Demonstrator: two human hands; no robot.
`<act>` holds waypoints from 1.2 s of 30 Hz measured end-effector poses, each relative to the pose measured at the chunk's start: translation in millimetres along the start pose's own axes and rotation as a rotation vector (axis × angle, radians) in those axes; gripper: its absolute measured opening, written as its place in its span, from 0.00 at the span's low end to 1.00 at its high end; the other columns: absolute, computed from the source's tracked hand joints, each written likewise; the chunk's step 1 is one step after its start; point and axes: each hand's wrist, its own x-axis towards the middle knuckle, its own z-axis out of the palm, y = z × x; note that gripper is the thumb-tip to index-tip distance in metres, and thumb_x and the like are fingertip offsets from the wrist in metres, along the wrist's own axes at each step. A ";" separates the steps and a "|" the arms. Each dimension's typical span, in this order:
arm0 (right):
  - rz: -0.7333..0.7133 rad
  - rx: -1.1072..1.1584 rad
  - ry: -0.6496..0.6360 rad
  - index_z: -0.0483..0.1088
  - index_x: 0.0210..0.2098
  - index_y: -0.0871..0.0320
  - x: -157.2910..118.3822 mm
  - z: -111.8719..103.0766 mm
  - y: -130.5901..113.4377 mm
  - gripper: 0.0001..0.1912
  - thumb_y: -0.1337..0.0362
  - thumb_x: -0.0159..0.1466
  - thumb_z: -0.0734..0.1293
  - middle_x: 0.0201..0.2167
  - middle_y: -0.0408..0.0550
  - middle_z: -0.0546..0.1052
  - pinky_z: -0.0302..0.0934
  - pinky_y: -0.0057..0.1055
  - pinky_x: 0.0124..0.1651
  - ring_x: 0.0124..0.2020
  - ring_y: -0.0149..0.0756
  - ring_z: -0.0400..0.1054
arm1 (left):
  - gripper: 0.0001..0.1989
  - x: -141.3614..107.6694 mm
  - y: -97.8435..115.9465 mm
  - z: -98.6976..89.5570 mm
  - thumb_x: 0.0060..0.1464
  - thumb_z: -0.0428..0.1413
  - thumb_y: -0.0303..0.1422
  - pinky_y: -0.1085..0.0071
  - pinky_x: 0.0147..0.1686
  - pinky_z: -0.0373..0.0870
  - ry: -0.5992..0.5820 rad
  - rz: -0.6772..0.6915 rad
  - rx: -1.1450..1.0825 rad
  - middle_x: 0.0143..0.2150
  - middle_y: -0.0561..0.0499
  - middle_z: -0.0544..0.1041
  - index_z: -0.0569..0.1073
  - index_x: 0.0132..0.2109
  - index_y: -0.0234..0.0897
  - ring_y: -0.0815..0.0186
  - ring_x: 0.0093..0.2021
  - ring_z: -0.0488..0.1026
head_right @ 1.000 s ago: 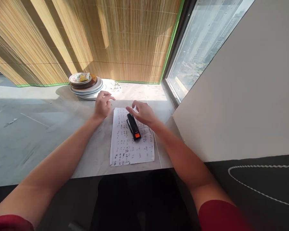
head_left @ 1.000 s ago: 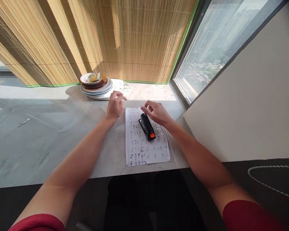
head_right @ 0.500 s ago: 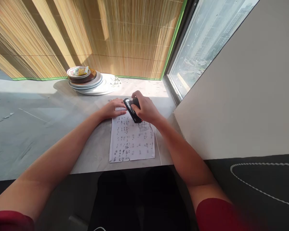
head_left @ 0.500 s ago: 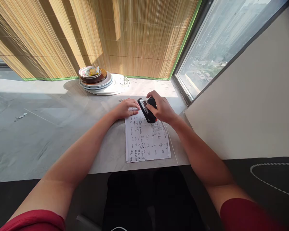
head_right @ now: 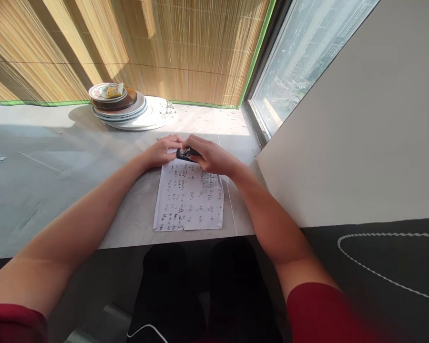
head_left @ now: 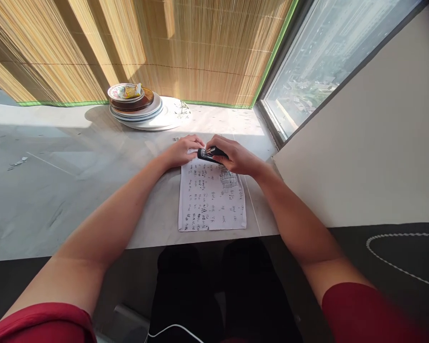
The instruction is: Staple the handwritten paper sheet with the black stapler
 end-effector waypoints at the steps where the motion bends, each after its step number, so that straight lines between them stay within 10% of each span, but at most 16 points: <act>1: -0.021 -0.006 -0.004 0.65 0.51 0.50 0.2 0.2 0.9 0.09 0.66 0.72 0.63 0.45 0.48 0.70 0.58 0.38 0.45 0.42 0.38 0.62 | 0.16 0.0 1.1 -0.6 0.60 0.52 0.30 0.57 0.62 0.68 0.002 -0.004 -0.008 0.55 0.45 0.77 0.81 0.50 0.40 0.57 0.57 0.73; 19: -0.008 0.042 0.048 0.68 0.58 0.50 1.1 8.2 31.8 0.21 0.55 0.67 0.71 0.49 0.48 0.75 0.62 0.40 0.51 0.49 0.41 0.68 | 0.20 1.5 2.3 -1.0 0.53 0.51 0.28 0.54 0.64 0.65 -0.042 -0.098 0.146 0.54 0.46 0.80 0.81 0.50 0.38 0.54 0.57 0.73; 36: 0.104 0.254 0.076 0.74 0.39 0.55 -4.5 -4.3 73.9 0.17 0.50 0.60 0.76 0.35 0.43 0.73 0.55 0.32 0.37 0.35 0.34 0.62 | 0.12 4.0 -11.6 1.0 0.57 0.54 0.32 0.57 0.54 0.71 0.107 -0.146 0.094 0.43 0.47 0.80 0.84 0.40 0.41 0.58 0.46 0.73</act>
